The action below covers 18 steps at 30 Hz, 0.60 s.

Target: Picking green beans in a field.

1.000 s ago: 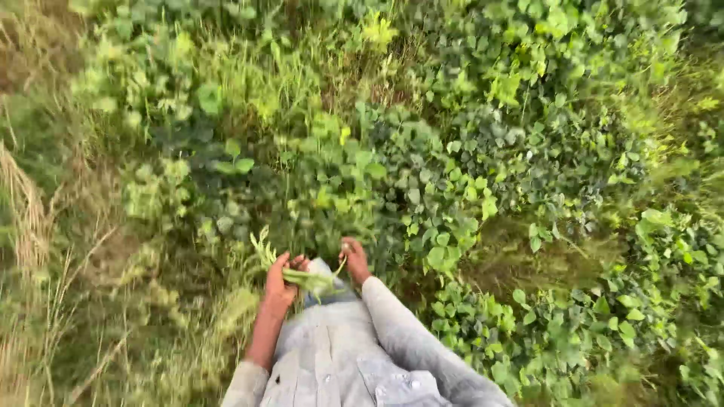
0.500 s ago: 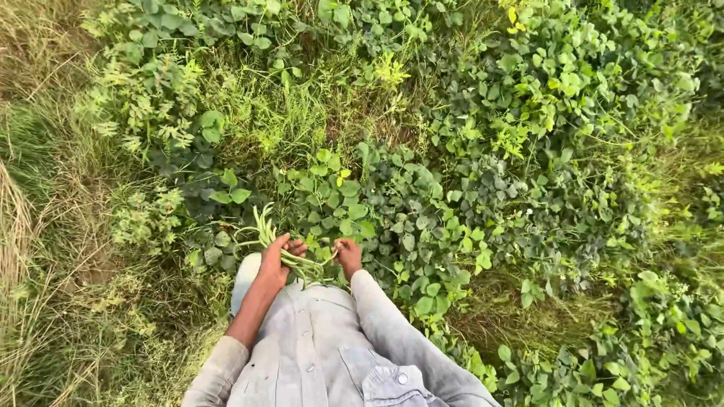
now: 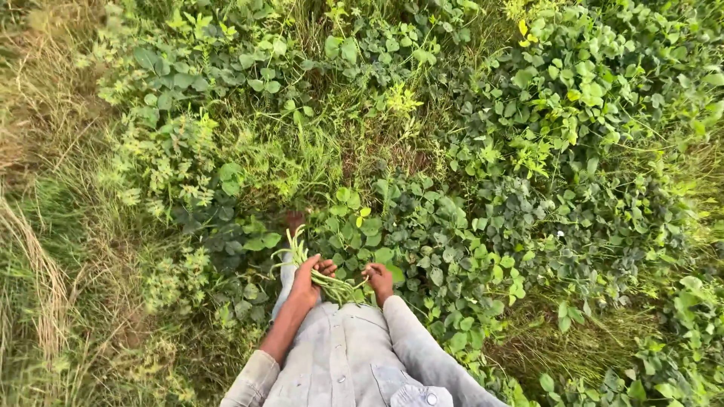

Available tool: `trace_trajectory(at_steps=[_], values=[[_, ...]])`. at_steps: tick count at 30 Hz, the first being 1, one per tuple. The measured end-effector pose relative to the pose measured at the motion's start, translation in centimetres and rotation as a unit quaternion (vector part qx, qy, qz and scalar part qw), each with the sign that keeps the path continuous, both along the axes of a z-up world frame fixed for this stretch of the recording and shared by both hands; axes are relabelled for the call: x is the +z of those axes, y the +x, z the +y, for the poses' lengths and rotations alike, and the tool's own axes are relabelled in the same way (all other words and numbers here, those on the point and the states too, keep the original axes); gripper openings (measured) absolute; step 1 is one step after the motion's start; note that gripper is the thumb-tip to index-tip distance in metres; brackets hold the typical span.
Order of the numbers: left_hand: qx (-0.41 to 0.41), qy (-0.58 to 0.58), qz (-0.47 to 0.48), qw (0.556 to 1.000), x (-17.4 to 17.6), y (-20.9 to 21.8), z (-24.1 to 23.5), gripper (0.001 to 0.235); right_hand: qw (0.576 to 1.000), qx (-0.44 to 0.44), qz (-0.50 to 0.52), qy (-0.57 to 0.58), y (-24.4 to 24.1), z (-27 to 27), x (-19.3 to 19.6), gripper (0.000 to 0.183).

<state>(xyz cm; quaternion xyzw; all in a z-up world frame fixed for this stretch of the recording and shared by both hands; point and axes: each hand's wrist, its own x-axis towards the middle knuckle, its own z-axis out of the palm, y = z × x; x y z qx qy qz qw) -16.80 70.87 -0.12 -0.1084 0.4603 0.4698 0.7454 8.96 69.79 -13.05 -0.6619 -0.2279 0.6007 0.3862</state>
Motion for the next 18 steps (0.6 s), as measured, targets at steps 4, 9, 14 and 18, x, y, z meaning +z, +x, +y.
trace_trajectory(at_steps=[4, 9, 14, 18], values=[[-0.020, 0.022, -0.001, 1.000, -1.5, -1.3, 5.8, 0.025, 0.998, -0.019, -0.061, 0.000, -1.2, 4.2, 0.4, 0.026], [-0.033, 0.050, -0.038, 0.997, -3.6, -4.8, 13.6, 0.027, 0.968, -0.060, -0.243, -0.030, -6.9, 14.5, 7.3, 0.042], [-0.020, 0.058, 0.006, 0.998, -2.6, -8.5, 22.8, 0.023, 0.965, 0.000, -0.261, 0.023, -12.1, 23.2, 12.6, 0.048], [-0.016, 0.109, 0.090, 0.990, 0.3, -11.5, 28.2, 0.022, 0.956, 0.080, -0.263, 0.104, -15.2, 26.9, 11.8, 0.048]])
